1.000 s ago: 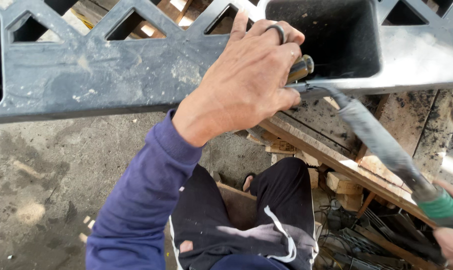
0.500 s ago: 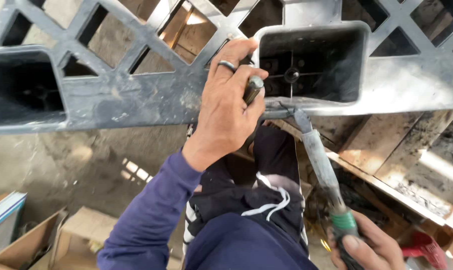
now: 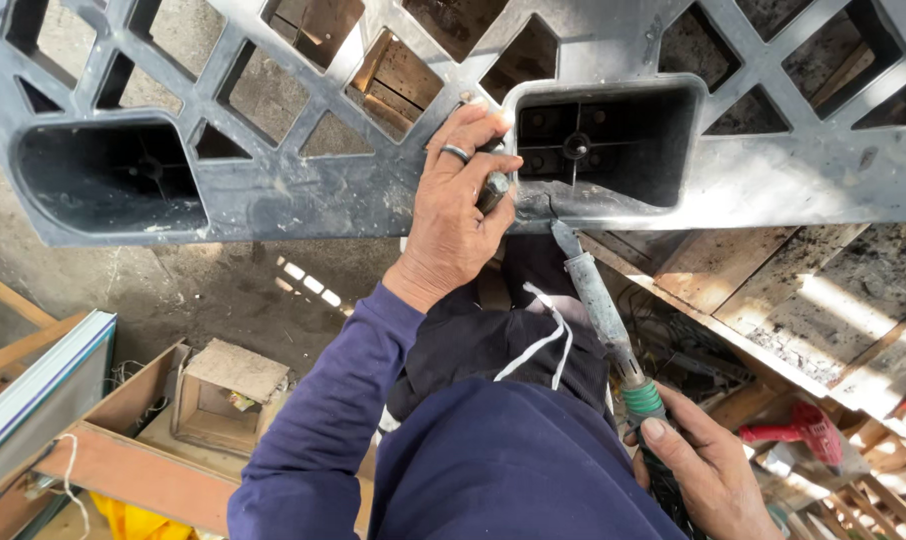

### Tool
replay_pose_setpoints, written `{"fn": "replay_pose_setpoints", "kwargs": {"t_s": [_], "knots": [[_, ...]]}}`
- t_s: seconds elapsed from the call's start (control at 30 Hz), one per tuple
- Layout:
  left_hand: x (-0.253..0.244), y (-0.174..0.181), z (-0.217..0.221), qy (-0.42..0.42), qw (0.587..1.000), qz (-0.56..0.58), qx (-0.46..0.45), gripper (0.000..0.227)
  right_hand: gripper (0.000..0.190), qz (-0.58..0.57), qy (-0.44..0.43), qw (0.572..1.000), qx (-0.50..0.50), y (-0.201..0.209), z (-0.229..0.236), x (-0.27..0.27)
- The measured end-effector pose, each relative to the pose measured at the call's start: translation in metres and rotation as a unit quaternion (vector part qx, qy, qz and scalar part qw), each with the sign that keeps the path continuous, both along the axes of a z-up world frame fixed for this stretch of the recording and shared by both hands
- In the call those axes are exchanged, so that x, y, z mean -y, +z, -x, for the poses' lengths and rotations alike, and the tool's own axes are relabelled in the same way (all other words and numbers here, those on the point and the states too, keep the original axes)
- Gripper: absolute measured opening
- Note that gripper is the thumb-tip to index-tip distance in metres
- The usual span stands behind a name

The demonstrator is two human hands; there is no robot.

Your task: The person uses a soldering iron to melt and smooth the edges of a gray plastic lattice panel. They repeatedly apply heat to specific seams, then wipe the area with a cloth and inspect the panel by turning it over.

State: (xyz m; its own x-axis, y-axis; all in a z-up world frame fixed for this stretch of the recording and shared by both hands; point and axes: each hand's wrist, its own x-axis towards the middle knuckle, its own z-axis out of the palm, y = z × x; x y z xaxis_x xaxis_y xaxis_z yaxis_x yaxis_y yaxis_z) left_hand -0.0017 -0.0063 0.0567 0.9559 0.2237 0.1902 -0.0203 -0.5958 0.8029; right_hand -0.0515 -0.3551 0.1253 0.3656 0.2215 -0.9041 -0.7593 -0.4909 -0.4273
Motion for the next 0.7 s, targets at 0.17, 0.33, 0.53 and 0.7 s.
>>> {"fn": "replay_pose_setpoints", "kwargs": {"t_s": [0.17,0.33,0.53,0.7], "knots": [[-0.012,-0.001,-0.005,0.017,0.992,0.121,-0.011,0.020,0.057,0.038,0.019,0.997,0.063,-0.008,0.025,-0.007],[-0.032,0.003,-0.005,0.018,0.972,0.231,-0.049,0.014,0.055,0.048,-0.056,0.995,0.067,-0.001,0.054,-0.029],[-0.044,0.004,-0.011,-0.022,0.961,0.269,-0.054,0.012,0.049,0.074,-0.156,0.985,-0.004,0.021,0.060,-0.065],[-0.050,0.010,-0.016,-0.044,0.954,0.294,-0.034,0.018,0.044,0.070,-0.210,0.975,-0.021,0.032,0.056,-0.090]]}}
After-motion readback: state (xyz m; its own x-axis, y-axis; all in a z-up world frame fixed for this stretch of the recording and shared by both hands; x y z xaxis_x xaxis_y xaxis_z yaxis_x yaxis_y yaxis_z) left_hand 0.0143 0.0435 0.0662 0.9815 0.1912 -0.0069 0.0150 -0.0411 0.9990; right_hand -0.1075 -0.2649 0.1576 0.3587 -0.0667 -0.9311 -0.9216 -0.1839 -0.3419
